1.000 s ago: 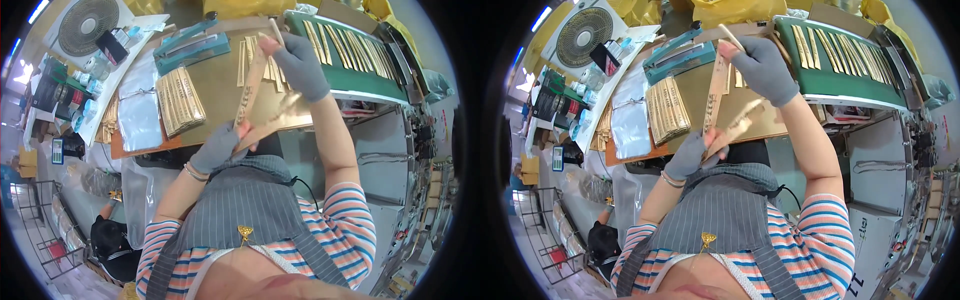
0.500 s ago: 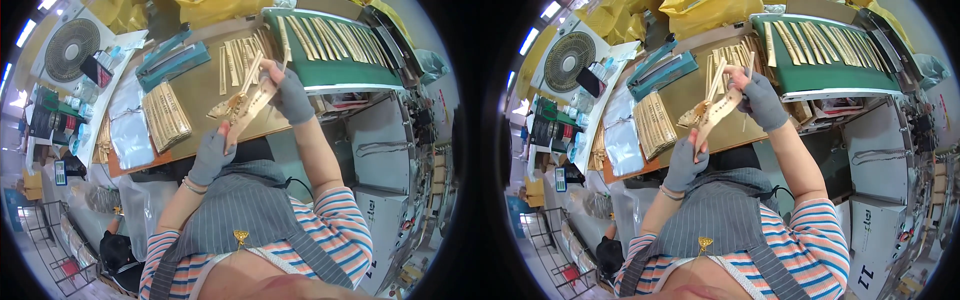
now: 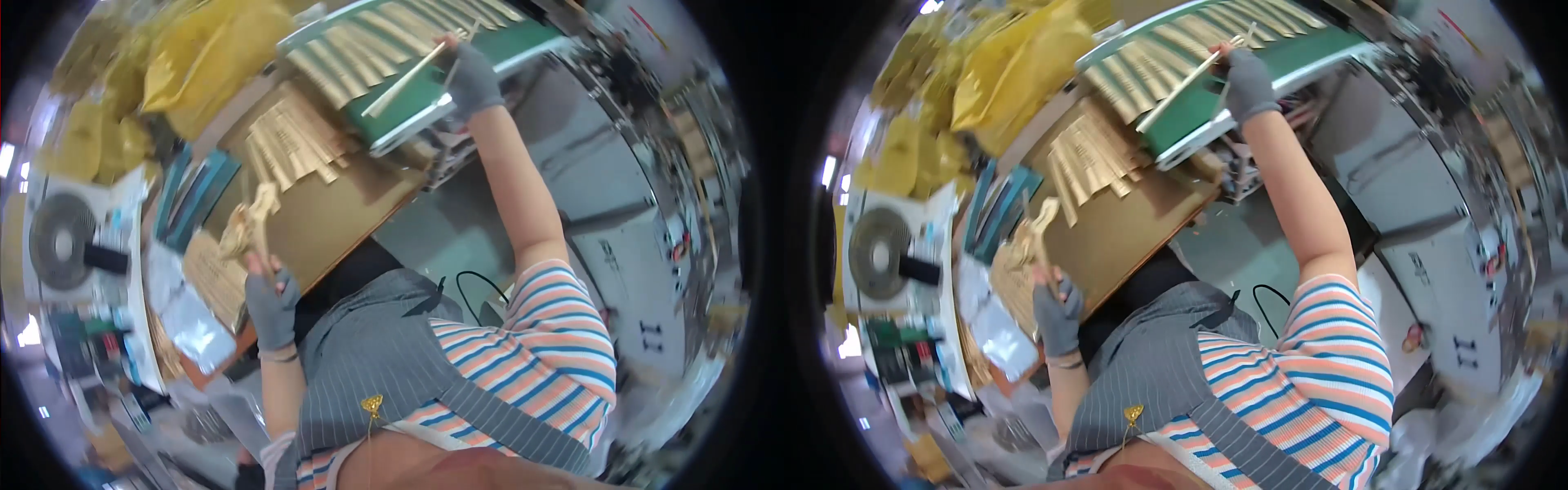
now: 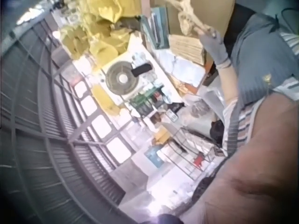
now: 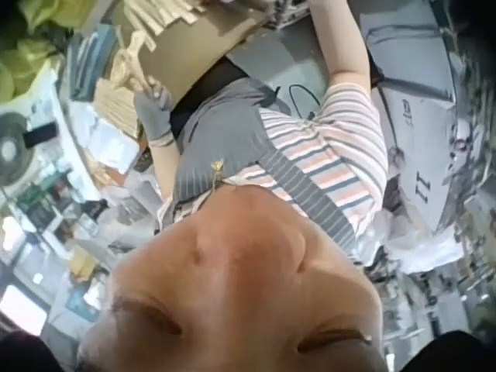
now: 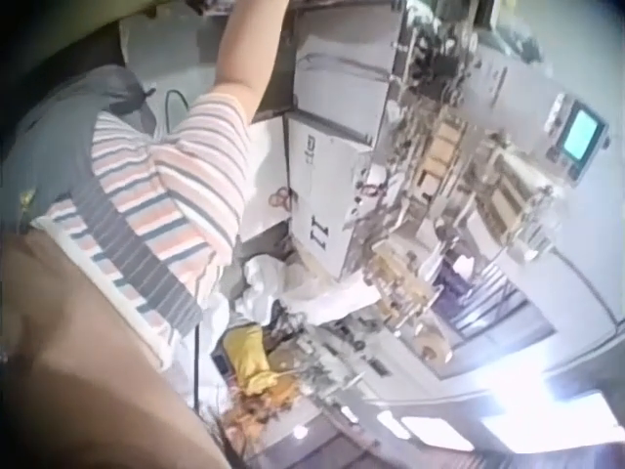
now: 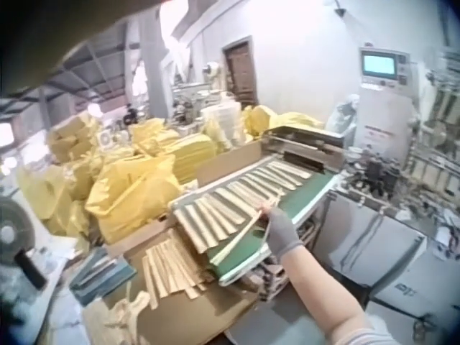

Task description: Packaging bundles of wooden sticks into plastic bags and sealing them with a heat sealer.

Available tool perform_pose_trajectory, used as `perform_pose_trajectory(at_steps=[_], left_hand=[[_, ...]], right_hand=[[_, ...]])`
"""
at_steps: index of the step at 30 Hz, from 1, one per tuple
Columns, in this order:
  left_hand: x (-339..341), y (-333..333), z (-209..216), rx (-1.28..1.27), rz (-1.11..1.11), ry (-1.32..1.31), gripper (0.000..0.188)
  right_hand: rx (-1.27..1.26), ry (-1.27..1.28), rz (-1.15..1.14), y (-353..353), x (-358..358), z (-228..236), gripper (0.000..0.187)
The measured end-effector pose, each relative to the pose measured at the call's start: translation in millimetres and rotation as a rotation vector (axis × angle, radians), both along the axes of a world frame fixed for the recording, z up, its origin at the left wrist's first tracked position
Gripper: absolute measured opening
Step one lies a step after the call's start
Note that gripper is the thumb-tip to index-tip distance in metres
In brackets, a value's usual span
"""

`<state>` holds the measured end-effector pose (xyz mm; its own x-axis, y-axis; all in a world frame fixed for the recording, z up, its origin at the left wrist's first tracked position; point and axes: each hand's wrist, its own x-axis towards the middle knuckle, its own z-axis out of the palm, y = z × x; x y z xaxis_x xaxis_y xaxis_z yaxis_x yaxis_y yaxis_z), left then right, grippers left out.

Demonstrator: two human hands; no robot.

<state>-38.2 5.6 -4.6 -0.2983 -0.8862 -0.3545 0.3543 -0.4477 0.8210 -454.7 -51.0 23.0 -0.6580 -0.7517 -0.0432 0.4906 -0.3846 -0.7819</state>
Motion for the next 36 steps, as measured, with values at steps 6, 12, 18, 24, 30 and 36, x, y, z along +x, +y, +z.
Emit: perform_pose_trajectory(at_steps=[6,12,18,24,30,36], left_hand=[[19.4,-3.3,7.1,-0.149,-0.018,-0.093,0.027],[76.8,-32.0,-10.0,0.001,-0.273,0.157,0.025],[44.5,-24.6,2.2,-0.025,0.246,-0.175,0.031],[15.2,-19.8,-7.3,-0.042,0.119,-0.159,0.012],[-81.4,11.7,-22.3,-1.122,-0.443,-0.582,0.019],[-65.6,29.1,11.5,-0.68,-0.317,-0.368,0.029]], right_hand=[[0.493,0.85,-0.587,69.3,-104.6,4.5,0.027],[1.72,1.362,-0.949,265.8,-300.6,-22.9,0.029],[1.833,0.991,-0.628,395.5,-373.8,-92.1,0.043],[0.759,1.202,-1.352,362.8,-375.7,-115.9,0.055],[0.2,0.778,0.326,165.8,-22.7,-66.6,0.047],[-0.247,1.023,0.627,85.3,149.7,60.2,0.017]])
